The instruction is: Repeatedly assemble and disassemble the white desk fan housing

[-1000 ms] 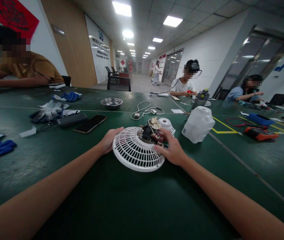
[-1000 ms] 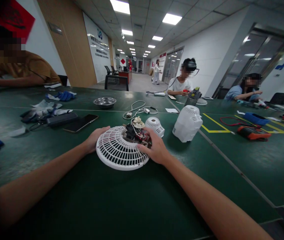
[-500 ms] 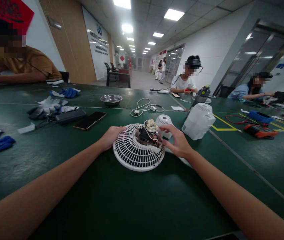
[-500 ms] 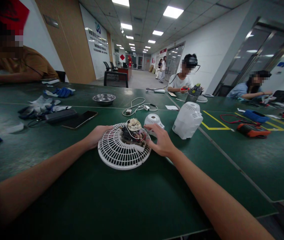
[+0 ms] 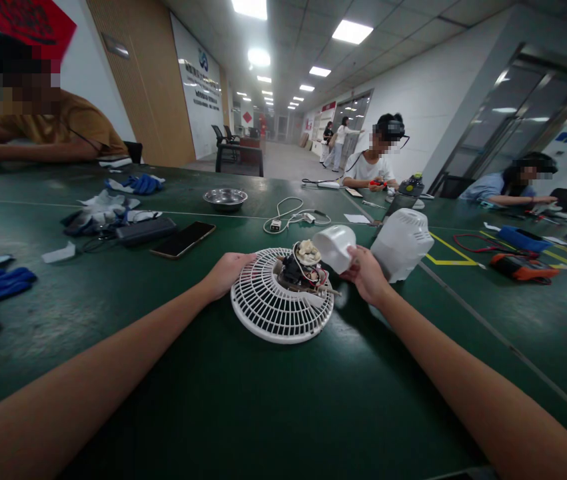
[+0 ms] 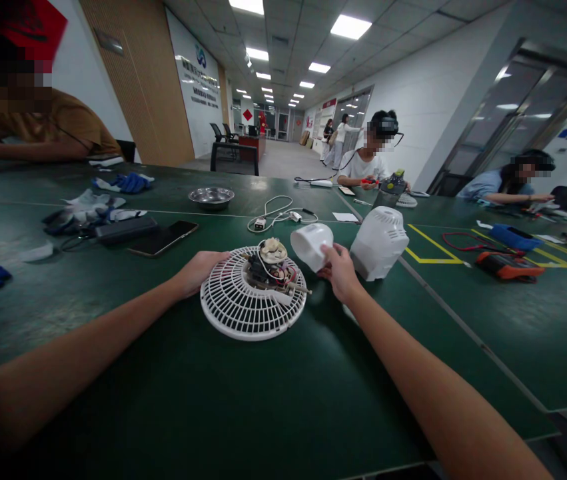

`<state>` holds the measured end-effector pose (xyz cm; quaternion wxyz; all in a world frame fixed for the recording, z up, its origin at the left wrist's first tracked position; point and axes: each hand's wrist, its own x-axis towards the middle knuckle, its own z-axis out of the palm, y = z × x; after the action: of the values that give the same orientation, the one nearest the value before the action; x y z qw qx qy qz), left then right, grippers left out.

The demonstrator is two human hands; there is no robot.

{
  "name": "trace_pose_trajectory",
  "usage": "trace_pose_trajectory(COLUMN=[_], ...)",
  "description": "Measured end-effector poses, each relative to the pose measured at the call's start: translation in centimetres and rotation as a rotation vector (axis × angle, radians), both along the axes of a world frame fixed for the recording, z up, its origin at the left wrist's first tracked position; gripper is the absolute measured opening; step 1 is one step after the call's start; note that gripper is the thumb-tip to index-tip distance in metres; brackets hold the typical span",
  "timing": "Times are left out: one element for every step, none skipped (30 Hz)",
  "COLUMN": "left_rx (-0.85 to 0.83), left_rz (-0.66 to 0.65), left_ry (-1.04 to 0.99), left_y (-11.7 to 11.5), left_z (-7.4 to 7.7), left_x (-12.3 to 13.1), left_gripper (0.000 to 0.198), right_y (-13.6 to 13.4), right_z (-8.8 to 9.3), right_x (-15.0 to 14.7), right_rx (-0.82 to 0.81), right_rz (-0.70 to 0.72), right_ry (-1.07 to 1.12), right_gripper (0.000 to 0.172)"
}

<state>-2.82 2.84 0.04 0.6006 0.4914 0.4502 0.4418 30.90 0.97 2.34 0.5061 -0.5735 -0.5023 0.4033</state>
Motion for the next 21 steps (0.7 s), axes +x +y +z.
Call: trace_pose_trajectory(left_rx=[0.001,0.0,-0.001,-0.004,-0.005,-0.004,0.001,0.008,0.014,0.017,0.017,0.013,0.016,0.031,0.063,0.116,0.183,0.255,0.336,0.407,0.477], left_rz=[-0.001,-0.001,0.002,0.004,0.008,0.011,0.013,0.014,0.012,0.011,0.012,0.009,0.013,0.027,0.048,0.08,0.118,0.135,0.132,0.085,0.024], left_ry=[0.002,0.006,0.009,0.012,0.011,0.009,0.01,0.011,0.014,0.021,0.034,0.05,0.07,0.095,0.124,0.154,0.191,0.226,0.264,0.299,0.326], left_y=[0.0,0.0,0.0,0.0,0.0,0.0,0.0,0.0,0.1,0.2,0.3,0.4,0.5,0.5,0.4,0.2,-0.2,-0.6,-1.0,-1.6,-2.1], left_z=[0.0,0.0,0.0,0.1,0.1,0.1,0.1,0.0,-0.1,-0.2,-0.4,-0.5,-0.5,-0.4,-0.3,0.0,0.3,0.8,1.3,1.9,2.5], left_x=[0.0,0.0,0.0,0.0,0.0,0.0,0.0,0.0,0.0,-0.1,-0.1,-0.1,-0.1,-0.1,-0.1,0.0,0.2,0.3,0.5,0.7,0.9], left_gripper=[0.018,0.018,0.017,0.017,0.016,0.016,0.017,0.017,0.018,0.018,0.019,0.02,0.021,0.022,0.023,0.026,0.032,0.04,0.045,0.048,0.051], right_y=[-0.4,-1.0,-1.5,-2.1,-2.7,-3.3,-3.9,-4.4,-4.8,-5.2,-5.5,-5.6,-5.7,-5.7,-5.7,-5.6,-5.5,-5.4,-5.3,-5.3,-5.3], right_z=[0.5,0.9,1.3,1.6,1.8,2.0,2.1,2.1,2.2,2.2,2.3,2.3,2.4,2.4,2.5,2.5,2.5,2.5,2.5,2.6,2.6], right_x=[-0.4,-0.9,-1.4,-1.9,-2.5,-3.0,-3.5,-3.8,-4.1,-4.2,-4.3,-4.2,-4.2,-4.0,-3.9,-3.8,-3.6,-3.5,-3.5,-3.4,-3.4], right_rx=[-0.041,-0.061,-0.044,0.008,0.084,0.162,0.237,0.305,0.363,0.414,0.456,0.494,0.523,0.539,0.544,0.542,0.537,0.535,0.534,0.534,0.533], right_rz=[0.041,0.094,0.133,0.156,0.167,0.181,0.206,0.244,0.288,0.332,0.369,0.392,0.401,0.403,0.401,0.398,0.396,0.395,0.396,0.399,0.406], right_ry=[0.154,0.268,0.331,0.352,0.338,0.287,0.204,0.087,-0.052,-0.195,-0.321,-0.419,-0.485,-0.523,-0.543,-0.561,-0.582,-0.607,-0.634,-0.664,-0.689], right_gripper=[0.06,0.056,0.053,0.05,0.049,0.052,0.058,0.067,0.076,0.083,0.087,0.088,0.087,0.085,0.084,0.084,0.085,0.086,0.087,0.089,0.09])
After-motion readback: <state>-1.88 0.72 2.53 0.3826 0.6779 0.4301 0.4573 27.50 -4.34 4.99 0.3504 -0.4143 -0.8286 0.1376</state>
